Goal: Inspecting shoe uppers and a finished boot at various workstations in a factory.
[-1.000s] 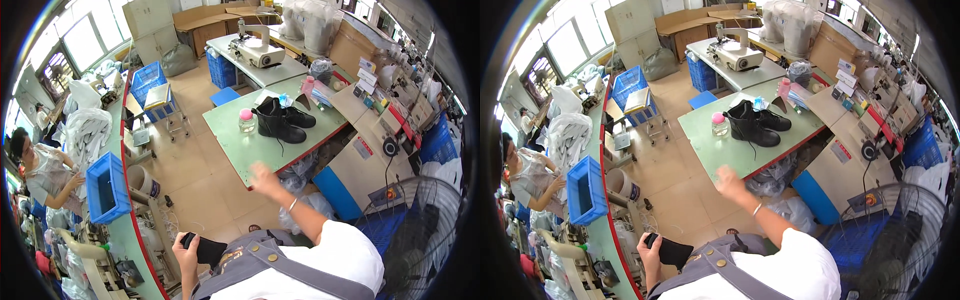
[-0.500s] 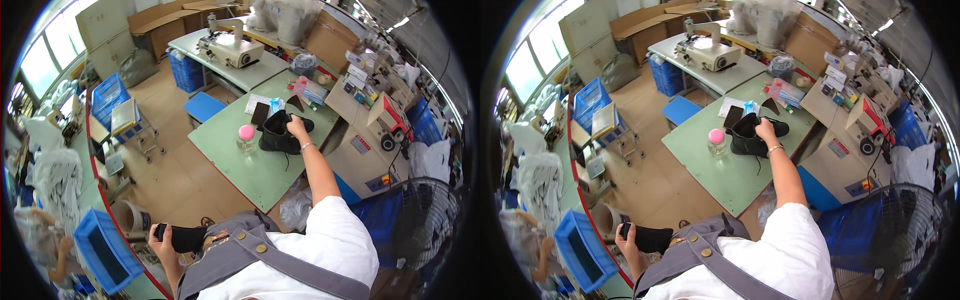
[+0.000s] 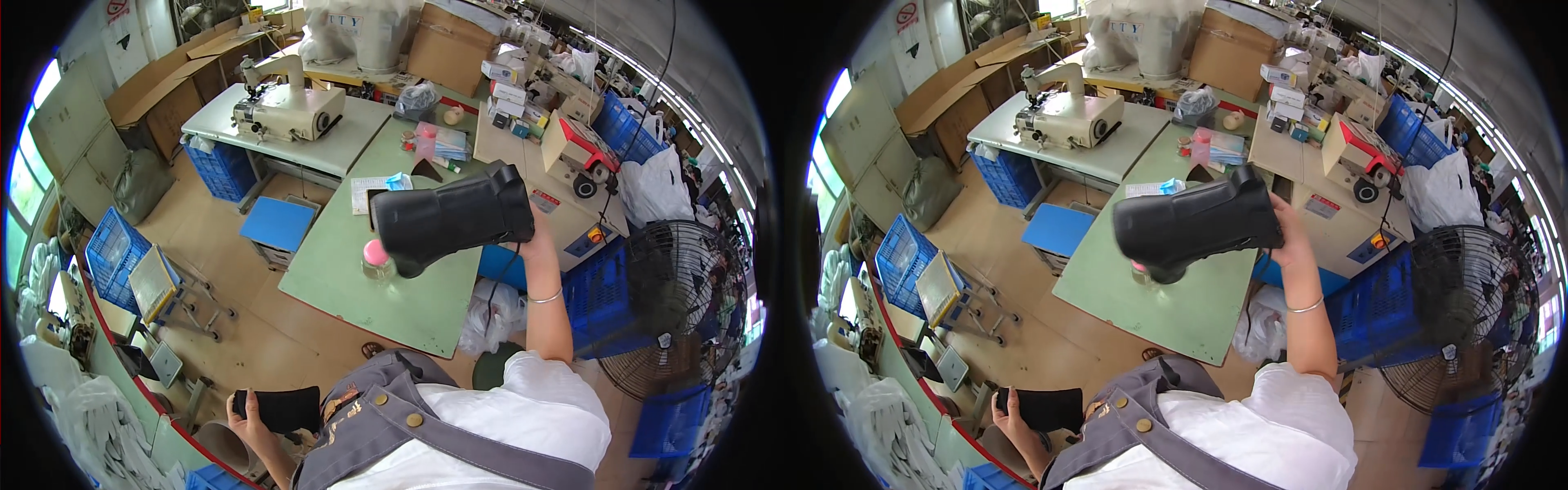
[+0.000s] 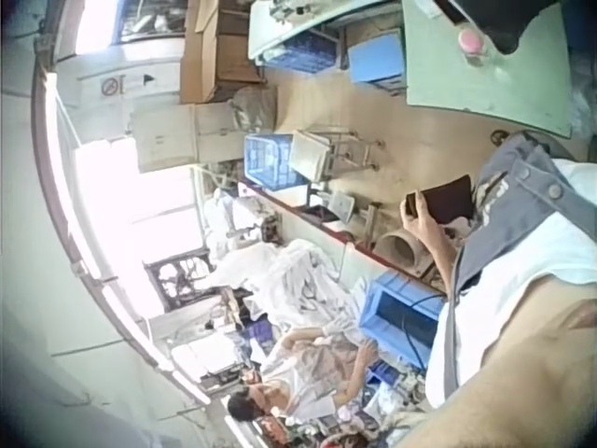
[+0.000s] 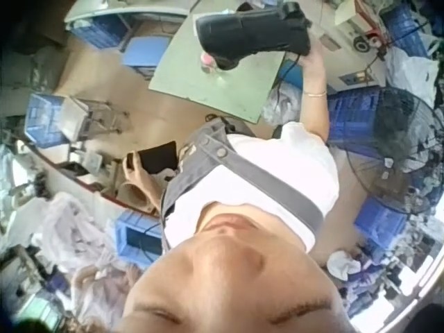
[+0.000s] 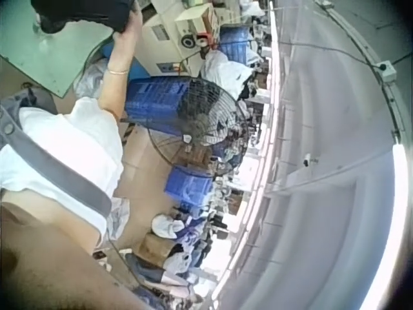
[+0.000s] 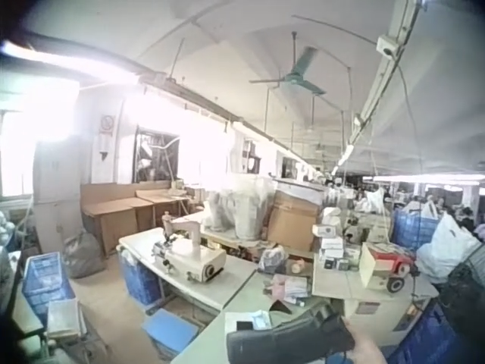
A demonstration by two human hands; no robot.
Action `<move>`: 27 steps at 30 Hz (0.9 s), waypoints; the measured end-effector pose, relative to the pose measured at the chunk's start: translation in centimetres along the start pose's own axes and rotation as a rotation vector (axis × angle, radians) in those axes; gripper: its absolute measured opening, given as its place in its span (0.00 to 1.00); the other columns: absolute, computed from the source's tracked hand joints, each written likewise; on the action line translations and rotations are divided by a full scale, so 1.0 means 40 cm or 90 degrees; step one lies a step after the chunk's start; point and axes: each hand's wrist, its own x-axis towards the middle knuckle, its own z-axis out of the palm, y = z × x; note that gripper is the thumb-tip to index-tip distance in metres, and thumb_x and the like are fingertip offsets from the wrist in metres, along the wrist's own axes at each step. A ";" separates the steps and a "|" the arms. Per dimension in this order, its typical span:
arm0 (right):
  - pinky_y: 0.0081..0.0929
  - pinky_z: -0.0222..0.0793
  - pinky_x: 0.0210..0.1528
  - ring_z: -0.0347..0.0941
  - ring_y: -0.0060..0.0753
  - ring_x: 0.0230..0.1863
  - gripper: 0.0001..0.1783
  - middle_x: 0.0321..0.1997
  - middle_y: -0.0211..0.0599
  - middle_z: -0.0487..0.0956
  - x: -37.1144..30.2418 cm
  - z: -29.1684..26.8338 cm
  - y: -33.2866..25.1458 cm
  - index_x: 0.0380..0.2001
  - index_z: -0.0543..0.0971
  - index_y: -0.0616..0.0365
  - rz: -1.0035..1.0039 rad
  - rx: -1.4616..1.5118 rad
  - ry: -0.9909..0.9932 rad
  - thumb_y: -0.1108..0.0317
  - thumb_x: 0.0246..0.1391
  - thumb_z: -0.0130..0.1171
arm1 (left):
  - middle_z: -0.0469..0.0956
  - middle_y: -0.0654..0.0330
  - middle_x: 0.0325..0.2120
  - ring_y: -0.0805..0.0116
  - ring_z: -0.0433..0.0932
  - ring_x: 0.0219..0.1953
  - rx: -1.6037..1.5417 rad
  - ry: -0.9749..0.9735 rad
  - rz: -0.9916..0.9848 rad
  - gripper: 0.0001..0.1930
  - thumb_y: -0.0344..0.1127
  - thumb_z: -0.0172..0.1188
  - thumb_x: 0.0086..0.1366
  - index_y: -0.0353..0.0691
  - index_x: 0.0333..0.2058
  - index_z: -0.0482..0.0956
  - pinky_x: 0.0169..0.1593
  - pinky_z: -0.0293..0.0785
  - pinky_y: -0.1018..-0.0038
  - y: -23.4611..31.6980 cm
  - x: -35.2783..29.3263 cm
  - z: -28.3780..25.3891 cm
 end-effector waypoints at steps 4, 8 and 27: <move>0.26 0.76 0.35 0.78 0.30 0.34 0.12 0.35 0.37 0.79 0.053 0.106 0.096 0.38 0.75 0.60 0.103 0.139 0.009 0.66 0.57 0.46 | 0.75 0.62 0.26 0.78 0.73 0.26 0.025 -0.017 0.020 0.06 0.27 0.57 0.58 0.32 0.33 0.72 0.30 0.70 0.83 -0.002 0.029 -0.011; 0.29 0.76 0.37 0.78 0.32 0.35 0.13 0.37 0.39 0.79 0.088 0.205 0.174 0.39 0.74 0.60 0.198 0.228 -0.134 0.66 0.58 0.43 | 0.75 0.63 0.25 0.78 0.73 0.25 0.025 0.046 0.056 0.04 0.27 0.58 0.58 0.33 0.31 0.73 0.29 0.69 0.83 0.001 0.043 -0.040; 0.50 0.72 0.47 0.73 0.56 0.45 0.06 0.36 0.46 0.75 0.124 0.493 0.301 0.31 0.74 0.58 -0.098 0.153 -0.714 0.72 0.48 0.58 | 0.71 0.68 0.23 0.82 0.67 0.26 0.040 0.144 0.068 0.03 0.26 0.59 0.57 0.35 0.28 0.73 0.32 0.63 0.85 0.017 -0.006 -0.066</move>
